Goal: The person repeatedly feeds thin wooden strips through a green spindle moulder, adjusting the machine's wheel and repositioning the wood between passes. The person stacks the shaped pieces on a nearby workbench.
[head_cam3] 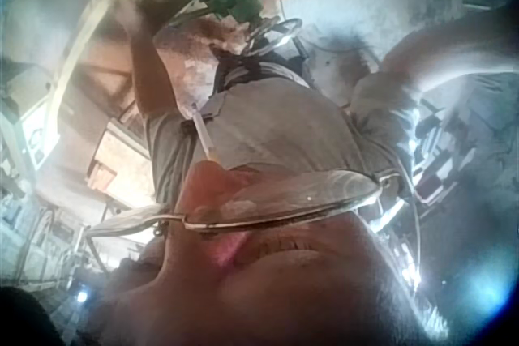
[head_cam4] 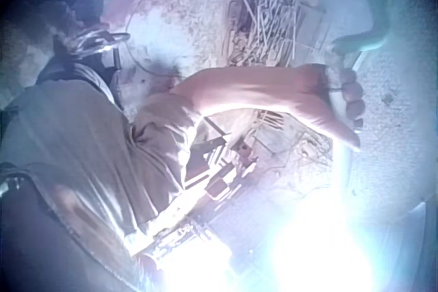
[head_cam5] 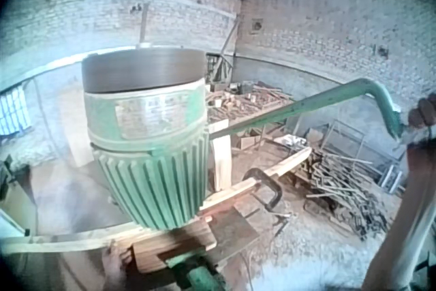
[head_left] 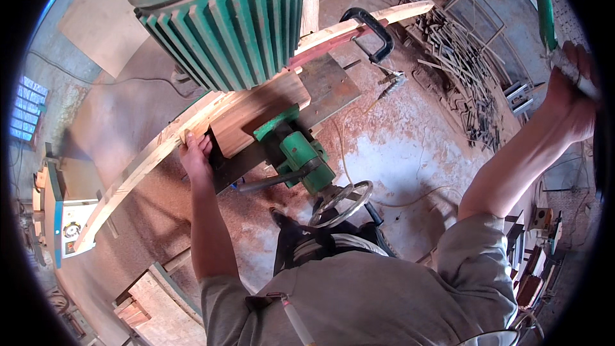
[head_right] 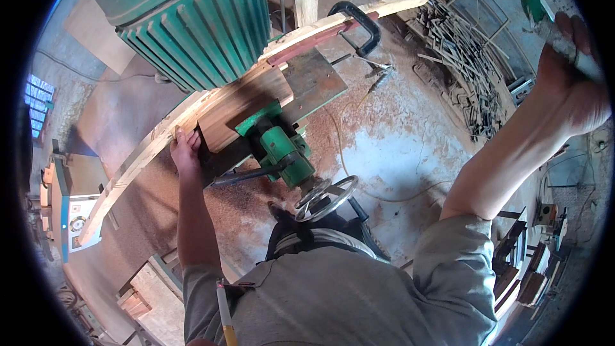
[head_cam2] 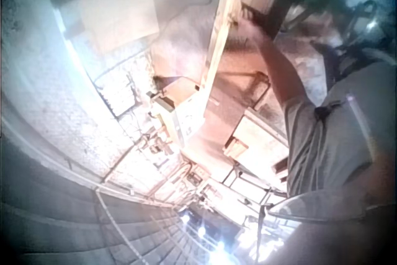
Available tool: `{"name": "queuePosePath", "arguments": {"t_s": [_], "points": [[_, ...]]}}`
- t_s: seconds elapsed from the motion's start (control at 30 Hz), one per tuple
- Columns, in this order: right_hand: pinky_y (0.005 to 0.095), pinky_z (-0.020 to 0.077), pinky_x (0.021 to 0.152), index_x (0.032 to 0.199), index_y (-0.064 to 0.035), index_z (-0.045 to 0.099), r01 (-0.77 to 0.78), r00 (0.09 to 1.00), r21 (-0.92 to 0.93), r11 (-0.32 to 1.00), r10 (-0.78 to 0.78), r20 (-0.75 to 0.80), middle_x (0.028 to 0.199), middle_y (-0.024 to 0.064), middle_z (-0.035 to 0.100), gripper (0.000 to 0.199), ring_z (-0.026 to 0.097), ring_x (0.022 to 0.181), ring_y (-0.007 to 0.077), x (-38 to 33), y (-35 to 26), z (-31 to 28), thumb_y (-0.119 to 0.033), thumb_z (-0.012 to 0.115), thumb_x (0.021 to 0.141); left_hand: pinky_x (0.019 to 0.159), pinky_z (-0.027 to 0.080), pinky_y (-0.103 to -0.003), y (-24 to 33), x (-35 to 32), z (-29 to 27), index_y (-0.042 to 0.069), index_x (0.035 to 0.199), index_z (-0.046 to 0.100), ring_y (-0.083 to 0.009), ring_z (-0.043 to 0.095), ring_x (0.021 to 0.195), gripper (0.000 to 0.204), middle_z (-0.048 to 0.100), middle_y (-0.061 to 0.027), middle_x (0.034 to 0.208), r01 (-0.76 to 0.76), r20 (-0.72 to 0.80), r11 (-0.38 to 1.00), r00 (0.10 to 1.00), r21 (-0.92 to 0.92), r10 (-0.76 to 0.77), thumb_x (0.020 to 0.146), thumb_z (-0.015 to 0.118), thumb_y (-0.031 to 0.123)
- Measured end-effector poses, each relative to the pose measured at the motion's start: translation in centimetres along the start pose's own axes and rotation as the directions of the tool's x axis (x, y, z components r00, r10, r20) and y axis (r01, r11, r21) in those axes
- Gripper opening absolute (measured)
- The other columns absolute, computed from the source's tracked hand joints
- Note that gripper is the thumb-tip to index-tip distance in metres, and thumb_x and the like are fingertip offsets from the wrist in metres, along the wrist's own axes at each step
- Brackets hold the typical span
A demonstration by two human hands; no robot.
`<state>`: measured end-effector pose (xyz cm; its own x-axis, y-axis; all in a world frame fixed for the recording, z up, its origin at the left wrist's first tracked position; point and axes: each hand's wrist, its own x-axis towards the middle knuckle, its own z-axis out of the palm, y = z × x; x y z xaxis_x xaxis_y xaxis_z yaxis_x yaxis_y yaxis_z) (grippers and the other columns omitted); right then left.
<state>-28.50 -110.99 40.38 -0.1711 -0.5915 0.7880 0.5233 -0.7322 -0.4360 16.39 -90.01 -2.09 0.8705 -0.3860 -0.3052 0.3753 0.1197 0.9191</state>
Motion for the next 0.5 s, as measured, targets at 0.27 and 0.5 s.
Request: {"name": "queuePosePath", "arguments": {"t_s": [0.27, 0.5], "points": [[0.0358, 0.0374, 0.059, 0.069, -0.0115, 0.054, -0.071, 0.997, 0.108, 0.992, 0.066, 0.046, 0.06, -0.0016, 0.046, 0.038, 0.045, 0.059, 0.0169, -2.2, -0.8, -4.2, -0.042, 0.077, 0.064, 0.054, 0.055, -0.024, 0.5, -0.4, 0.3, 0.002, 0.112, 0.047, -0.0182, 0.065, 0.072, 0.035, 0.062, -0.0146, 0.092, 0.006, -0.034, 1.0, 0.999, 0.019, -0.005, 0.091, 0.057, 0.029], [0.0336, 0.0291, 0.062, 0.066, -0.0162, 0.057, -0.103, 0.993, 0.202, 0.974, 0.113, -0.04, 0.062, -0.0041, 0.045, 0.039, 0.041, 0.063, 0.0152, -7.1, -0.6, -8.4, -0.046, 0.081, 0.059, 0.054, 0.055, -0.024, 0.7, -0.6, 0.6, 0.003, 0.109, 0.047, -0.0173, 0.065, 0.071, 0.035, 0.062, -0.0133, 0.09, 0.029, -0.034, 1.0, 0.999, 0.013, -0.028, 0.09, 0.058, 0.03]]}}
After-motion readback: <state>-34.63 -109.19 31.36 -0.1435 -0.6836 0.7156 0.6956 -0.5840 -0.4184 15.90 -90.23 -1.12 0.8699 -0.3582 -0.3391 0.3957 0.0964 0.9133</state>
